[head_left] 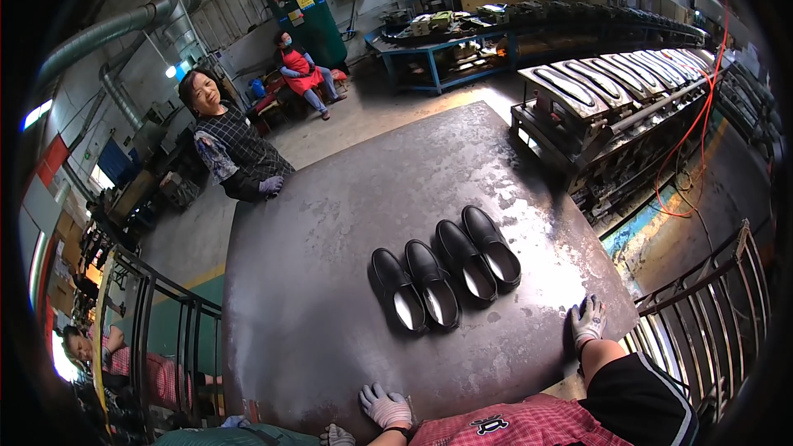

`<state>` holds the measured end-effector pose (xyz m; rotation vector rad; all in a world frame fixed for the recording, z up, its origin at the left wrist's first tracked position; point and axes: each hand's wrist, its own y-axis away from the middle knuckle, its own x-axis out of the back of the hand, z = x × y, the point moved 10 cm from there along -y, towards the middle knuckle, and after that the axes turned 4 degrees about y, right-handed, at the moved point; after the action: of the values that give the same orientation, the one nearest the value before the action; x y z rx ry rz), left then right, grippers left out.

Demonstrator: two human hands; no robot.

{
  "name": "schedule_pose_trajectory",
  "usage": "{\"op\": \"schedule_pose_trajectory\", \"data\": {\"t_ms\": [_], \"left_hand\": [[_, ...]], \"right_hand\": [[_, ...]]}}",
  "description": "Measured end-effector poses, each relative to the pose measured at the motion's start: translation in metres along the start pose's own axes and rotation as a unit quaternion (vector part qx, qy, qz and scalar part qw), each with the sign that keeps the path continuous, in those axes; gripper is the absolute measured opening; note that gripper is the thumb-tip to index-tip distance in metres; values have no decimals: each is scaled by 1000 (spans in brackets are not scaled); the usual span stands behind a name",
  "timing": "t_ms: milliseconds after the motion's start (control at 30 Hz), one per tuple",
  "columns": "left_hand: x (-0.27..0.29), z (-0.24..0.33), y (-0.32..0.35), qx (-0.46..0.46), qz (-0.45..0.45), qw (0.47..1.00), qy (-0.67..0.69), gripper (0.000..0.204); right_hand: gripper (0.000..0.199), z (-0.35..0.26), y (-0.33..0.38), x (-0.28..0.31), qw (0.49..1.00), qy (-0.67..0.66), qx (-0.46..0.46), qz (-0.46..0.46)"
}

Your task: The recorder takes shoes from a rack and places them on a metal table for sorting or inspection.

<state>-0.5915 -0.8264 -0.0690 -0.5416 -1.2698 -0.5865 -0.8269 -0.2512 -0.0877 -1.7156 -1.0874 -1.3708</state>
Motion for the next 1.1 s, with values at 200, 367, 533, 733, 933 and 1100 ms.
{"op": "schedule_pose_trajectory", "data": {"t_ms": [200, 367, 533, 733, 933, 1100], "left_hand": [[0, 1, -1, -4, 0, 1000, 2, 50], [0, 2, -2, -8, 10, 1000, 2, 50], [2, 4, -3, -3, 13, 1000, 5, 50], [18, 13, 3, -12, -13, 1000, 20, 48], [8, 1, 6, -7, -33, 999, 4, 49], [10, 4, 4, -8, -24, 1000, 12, 48]], "right_hand": [[62, 4, 0, -6, 1000, -4, -6, -1], [62, 3, -3, -7, 1000, -2, 1, 5], [61, 2, -5, -6, 1000, -7, 4, 23], [64, 13, -2, -13, 999, -31, -2, 16], [65, 1, 5, -2, 999, -30, -10, -5], [63, -5, 2, 9, 999, -31, -7, 1]]}}
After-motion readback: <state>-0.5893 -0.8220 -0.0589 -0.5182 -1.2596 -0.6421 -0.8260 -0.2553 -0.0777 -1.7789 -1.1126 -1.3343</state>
